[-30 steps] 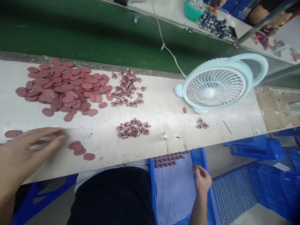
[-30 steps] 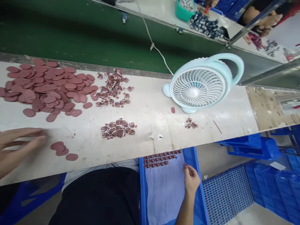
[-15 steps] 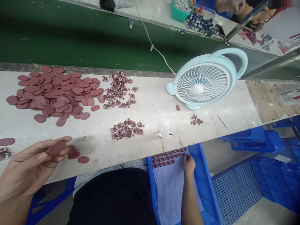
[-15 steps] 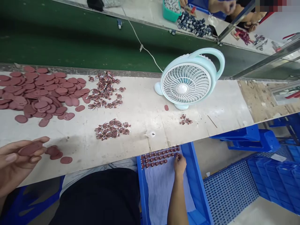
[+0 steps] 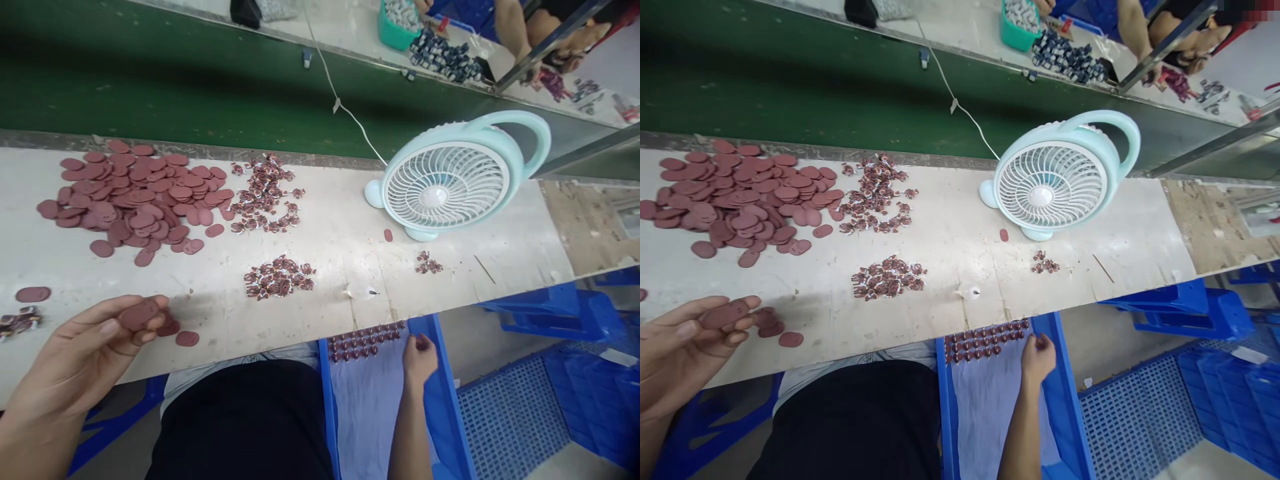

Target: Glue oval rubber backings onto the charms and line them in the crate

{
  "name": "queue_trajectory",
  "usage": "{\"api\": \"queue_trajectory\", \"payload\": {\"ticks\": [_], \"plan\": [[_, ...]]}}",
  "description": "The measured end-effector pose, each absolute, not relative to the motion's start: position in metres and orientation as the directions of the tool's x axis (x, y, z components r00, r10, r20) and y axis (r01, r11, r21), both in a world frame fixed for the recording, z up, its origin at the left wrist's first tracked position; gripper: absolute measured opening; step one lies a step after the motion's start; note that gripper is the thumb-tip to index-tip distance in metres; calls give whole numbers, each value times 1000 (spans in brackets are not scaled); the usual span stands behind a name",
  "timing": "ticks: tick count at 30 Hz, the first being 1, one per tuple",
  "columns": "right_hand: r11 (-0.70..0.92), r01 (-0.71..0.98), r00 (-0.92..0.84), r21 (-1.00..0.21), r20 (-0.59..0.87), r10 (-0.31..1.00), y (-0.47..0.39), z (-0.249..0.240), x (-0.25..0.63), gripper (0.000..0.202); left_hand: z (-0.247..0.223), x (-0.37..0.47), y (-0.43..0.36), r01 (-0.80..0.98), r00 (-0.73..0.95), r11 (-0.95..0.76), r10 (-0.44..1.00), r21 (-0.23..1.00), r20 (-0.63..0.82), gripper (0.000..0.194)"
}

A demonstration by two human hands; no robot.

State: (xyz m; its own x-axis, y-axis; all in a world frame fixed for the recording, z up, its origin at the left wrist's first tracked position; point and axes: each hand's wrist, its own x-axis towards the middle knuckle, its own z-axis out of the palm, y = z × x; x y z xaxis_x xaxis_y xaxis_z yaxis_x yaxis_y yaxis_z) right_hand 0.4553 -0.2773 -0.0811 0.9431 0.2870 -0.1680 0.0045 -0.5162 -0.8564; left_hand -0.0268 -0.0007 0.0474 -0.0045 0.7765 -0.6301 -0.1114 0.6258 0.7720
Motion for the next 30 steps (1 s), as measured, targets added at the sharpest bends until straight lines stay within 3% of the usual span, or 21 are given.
{"api": "queue_trajectory", "payload": {"ticks": [3, 6, 11, 13, 15, 19, 23, 30], "plan": [[-268, -92, 914, -959, -188, 359, -251, -46, 427, 28, 44, -14, -12, -151, 67, 639, 767, 754, -638, 23], [-95, -301, 772, -949, -301, 560, -219, -15, 381, 47, 41, 14, -33, -204, 267, 715, 698, 669, -665, 26], [-156, -615, 384, -773, -466, 797, -159, 8, 328, 78, 37, 69, -71, -283, 581, 823, 556, 493, -595, 23], [-149, -689, 306, -709, -471, 827, -135, 8, 327, 79, 37, 81, -79, -297, 658, 847, 516, 440, -549, 22], [-116, -733, 282, -670, -455, 845, -116, 9, 329, 65, 36, 84, -81, -314, 689, 856, 503, 410, -522, 22], [-105, -770, 281, -629, -483, 829, -110, 27, 312, 37, 33, 77, -78, -344, 691, 861, 503, 376, -519, 25], [-108, -705, 337, -701, -465, 818, -127, 52, 275, 30, 31, 71, -75, -377, 701, 860, 508, 344, -500, 40], [-129, -557, 410, -820, -407, 816, -134, 61, 252, 30, 23, 77, -80, -413, 711, 834, 547, 367, -441, 42]]}}
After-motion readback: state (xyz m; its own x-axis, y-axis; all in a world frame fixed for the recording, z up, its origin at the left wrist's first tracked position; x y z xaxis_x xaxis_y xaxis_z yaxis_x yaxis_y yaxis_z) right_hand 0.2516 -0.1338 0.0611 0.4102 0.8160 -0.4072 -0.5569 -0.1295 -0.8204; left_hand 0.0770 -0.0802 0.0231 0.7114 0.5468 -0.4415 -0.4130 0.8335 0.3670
